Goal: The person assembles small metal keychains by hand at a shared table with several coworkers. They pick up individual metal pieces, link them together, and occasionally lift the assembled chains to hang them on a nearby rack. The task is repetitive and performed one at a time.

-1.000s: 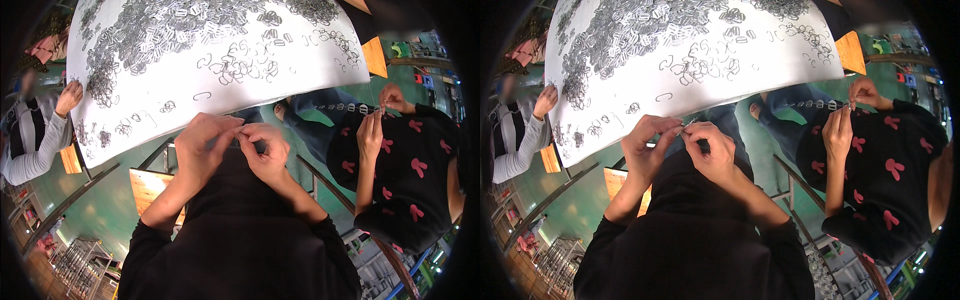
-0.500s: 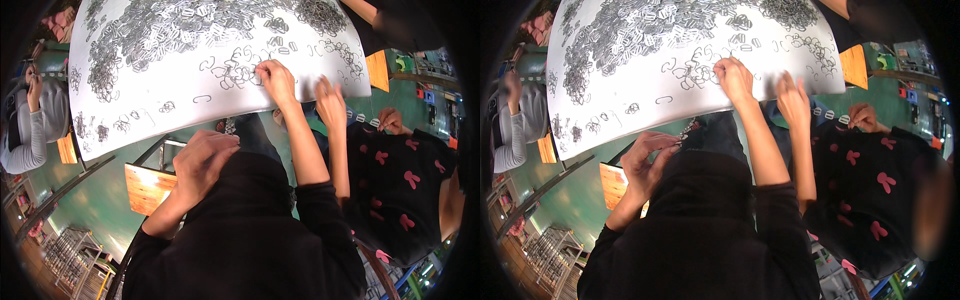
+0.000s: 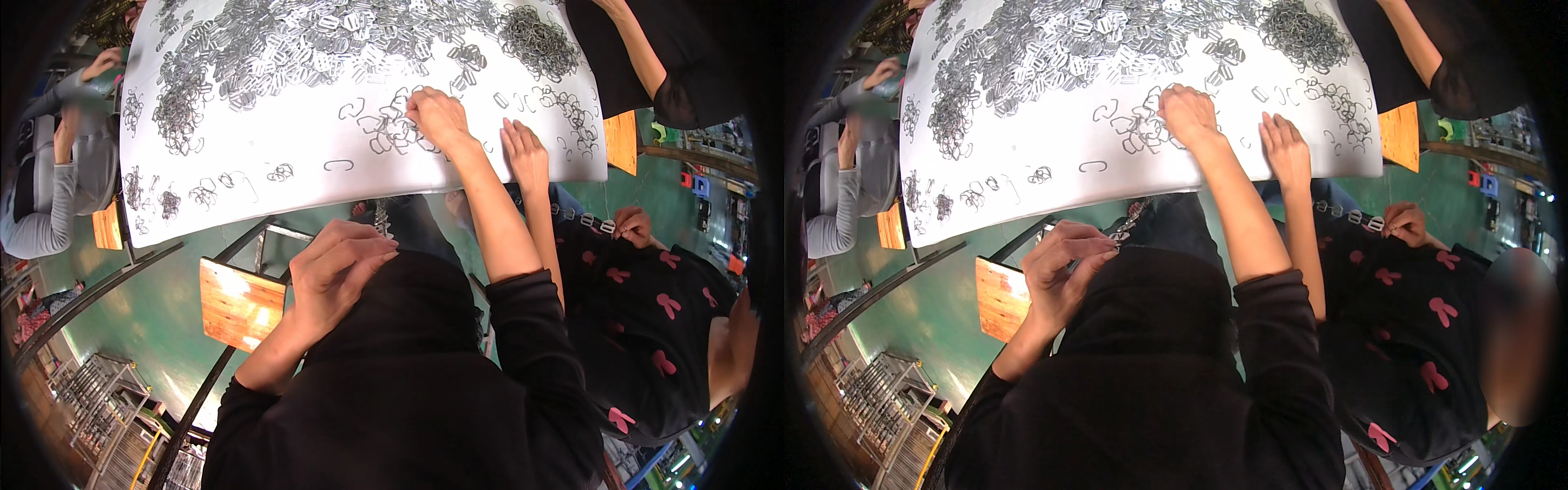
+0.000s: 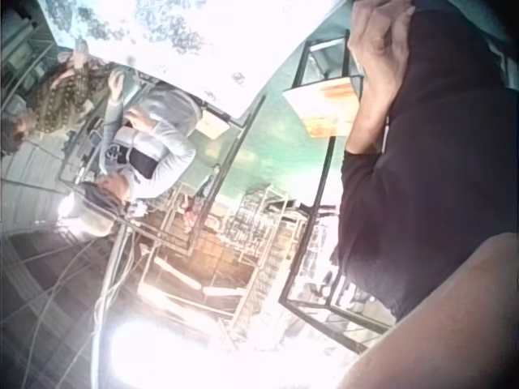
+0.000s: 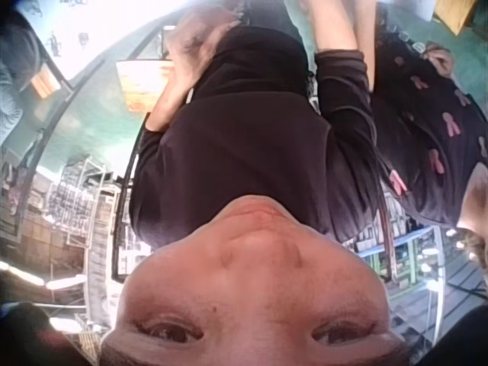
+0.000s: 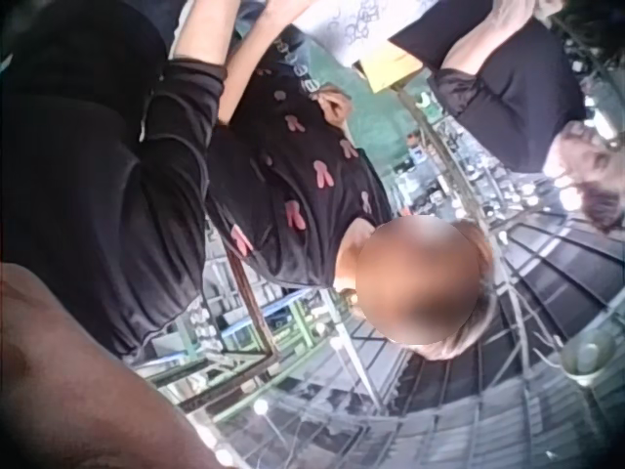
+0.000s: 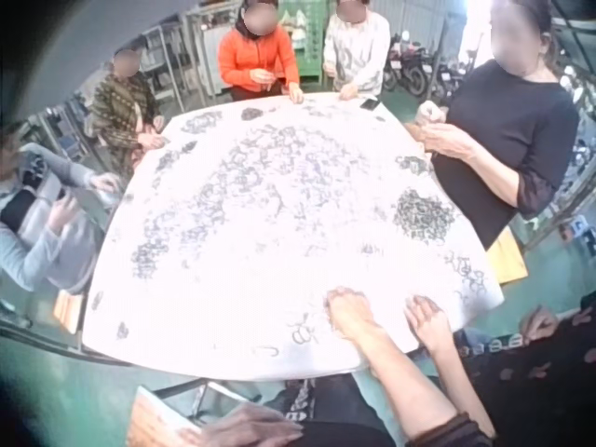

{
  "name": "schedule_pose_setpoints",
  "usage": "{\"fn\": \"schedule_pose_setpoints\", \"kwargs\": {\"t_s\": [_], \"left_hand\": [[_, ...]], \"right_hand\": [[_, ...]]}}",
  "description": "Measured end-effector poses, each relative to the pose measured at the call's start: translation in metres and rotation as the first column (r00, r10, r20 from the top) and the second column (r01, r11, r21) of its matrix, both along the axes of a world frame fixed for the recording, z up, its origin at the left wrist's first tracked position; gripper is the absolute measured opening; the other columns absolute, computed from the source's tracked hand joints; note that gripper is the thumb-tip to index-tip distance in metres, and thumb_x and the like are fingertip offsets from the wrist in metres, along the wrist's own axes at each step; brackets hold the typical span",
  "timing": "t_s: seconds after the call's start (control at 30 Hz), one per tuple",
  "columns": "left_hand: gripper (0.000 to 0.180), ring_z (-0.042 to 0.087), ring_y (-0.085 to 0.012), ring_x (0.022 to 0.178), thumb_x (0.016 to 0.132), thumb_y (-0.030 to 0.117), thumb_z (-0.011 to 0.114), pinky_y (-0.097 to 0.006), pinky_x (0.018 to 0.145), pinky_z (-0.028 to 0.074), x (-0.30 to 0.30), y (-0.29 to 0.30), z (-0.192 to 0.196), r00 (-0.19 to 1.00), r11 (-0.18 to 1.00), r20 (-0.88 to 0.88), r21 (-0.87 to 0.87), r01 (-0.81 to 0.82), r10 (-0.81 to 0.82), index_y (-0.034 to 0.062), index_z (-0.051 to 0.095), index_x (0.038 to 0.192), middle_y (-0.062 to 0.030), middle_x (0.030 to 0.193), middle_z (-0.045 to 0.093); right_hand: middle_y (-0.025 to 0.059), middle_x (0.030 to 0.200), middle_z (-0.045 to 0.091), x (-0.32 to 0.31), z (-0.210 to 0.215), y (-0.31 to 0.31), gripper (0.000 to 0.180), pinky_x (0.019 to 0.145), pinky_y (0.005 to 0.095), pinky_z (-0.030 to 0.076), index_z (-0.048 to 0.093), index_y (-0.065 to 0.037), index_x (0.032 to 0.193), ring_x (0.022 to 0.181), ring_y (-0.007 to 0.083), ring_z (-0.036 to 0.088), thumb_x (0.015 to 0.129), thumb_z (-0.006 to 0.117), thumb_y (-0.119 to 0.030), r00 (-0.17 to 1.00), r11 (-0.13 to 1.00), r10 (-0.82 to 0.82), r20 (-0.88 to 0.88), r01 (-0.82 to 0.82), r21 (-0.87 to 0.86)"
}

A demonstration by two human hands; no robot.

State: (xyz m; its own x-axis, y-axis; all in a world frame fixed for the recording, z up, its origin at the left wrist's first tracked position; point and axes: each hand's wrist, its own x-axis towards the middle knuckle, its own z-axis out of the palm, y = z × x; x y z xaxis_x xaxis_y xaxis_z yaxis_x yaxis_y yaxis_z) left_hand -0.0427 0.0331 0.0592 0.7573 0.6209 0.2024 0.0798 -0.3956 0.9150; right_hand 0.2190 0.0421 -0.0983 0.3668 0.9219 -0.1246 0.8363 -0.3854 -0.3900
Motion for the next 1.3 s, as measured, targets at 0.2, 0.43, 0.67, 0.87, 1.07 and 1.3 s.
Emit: {"fn": "schedule_pose_setpoints", "kwargs": {"t_s": [0.2,0.43,0.67,0.87,1.07,1.3], "left_hand": [[0.016,0.063,-0.0201,0.077,0.074,-0.004,0.072,-0.029,0.066,0.051,-0.005,-0.001,0.004,1.0,1.0,-0.004,0.007,0.001,-0.001,0.0026,0.069,0.088,-0.0088,0.086,0.066],[0.019,0.065,-0.0189,0.081,0.078,-0.007,0.065,-0.027,0.068,0.054,-0.017,-0.005,0.003,1.0,0.995,-0.018,-0.104,-0.009,0.007,0.0006,0.067,0.095,-0.0104,0.092,0.066],[0.021,0.067,-0.0177,0.083,0.079,-0.01,0.061,-0.026,0.073,0.056,-0.018,-0.006,-0.004,0.989,0.975,0.118,-0.194,0.108,-0.086,-0.0013,0.065,0.098,-0.0102,0.095,0.065],[0.017,0.063,-0.0144,0.088,0.081,-0.01,0.062,-0.027,0.078,0.053,-0.015,-0.01,0.004,0.97,0.961,0.099,-0.149,0.235,-0.222,-0.0025,0.064,0.096,-0.008,0.098,0.061],[0.021,0.066,-0.0132,0.078,0.079,-0.006,0.066,-0.023,0.066,0.054,-0.005,-0.03,0.006,0.957,0.954,0.157,-0.139,0.265,-0.243,0.0007,0.063,0.099,-0.0069,0.093,0.065],[0.027,0.061,-0.017,0.098,0.084,-0.004,0.061,-0.03,0.082,0.054,-0.006,-0.046,0.019,0.866,0.877,0.326,-0.169,0.449,-0.38,-0.0026,0.056,0.111,-0.011,0.107,0.06]], "right_hand": [[0.0099,0.092,0.062,-0.004,-0.01,0.005,0.004,0.079,0.0417,0.047,0.06,-0.007,0.086,0.095,0.0296,0.059,0.082,0.06,-0.007,0.97,0.993,0.094,0.226,-0.107,0.048],[0.0114,0.086,0.065,-0.011,0.0,-0.013,0.009,0.068,0.0356,0.051,0.056,-0.001,0.09,0.077,0.0232,0.065,0.082,0.06,-0.002,0.885,0.868,-0.262,-0.384,0.39,0.306],[0.0117,0.086,0.063,-0.085,0.102,-0.084,0.03,0.062,0.0256,0.052,0.044,0.0,0.105,0.074,0.0187,0.065,0.081,0.061,0.007,0.315,0.586,0.083,-0.946,0.752,0.302],[0.0112,0.088,0.063,-0.179,0.182,-0.157,0.032,0.068,0.0256,0.054,0.045,-0.001,0.1,0.076,0.0156,0.065,0.078,0.064,0.013,0.463,0.396,0.057,-0.885,0.803,0.446],[0.012,0.092,0.063,-0.2,0.178,-0.171,0.03,0.071,0.0282,0.055,0.046,-0.002,0.098,0.078,0.0178,0.066,0.079,0.062,0.015,0.466,0.305,-0.043,-0.884,0.849,0.432],[0.0144,0.087,0.065,-0.222,0.189,-0.213,0.029,0.074,0.0273,0.056,0.047,0.002,0.095,0.081,0.0166,0.066,0.077,0.066,0.014,0.721,0.119,-0.177,-0.67,0.692,0.712]]}}
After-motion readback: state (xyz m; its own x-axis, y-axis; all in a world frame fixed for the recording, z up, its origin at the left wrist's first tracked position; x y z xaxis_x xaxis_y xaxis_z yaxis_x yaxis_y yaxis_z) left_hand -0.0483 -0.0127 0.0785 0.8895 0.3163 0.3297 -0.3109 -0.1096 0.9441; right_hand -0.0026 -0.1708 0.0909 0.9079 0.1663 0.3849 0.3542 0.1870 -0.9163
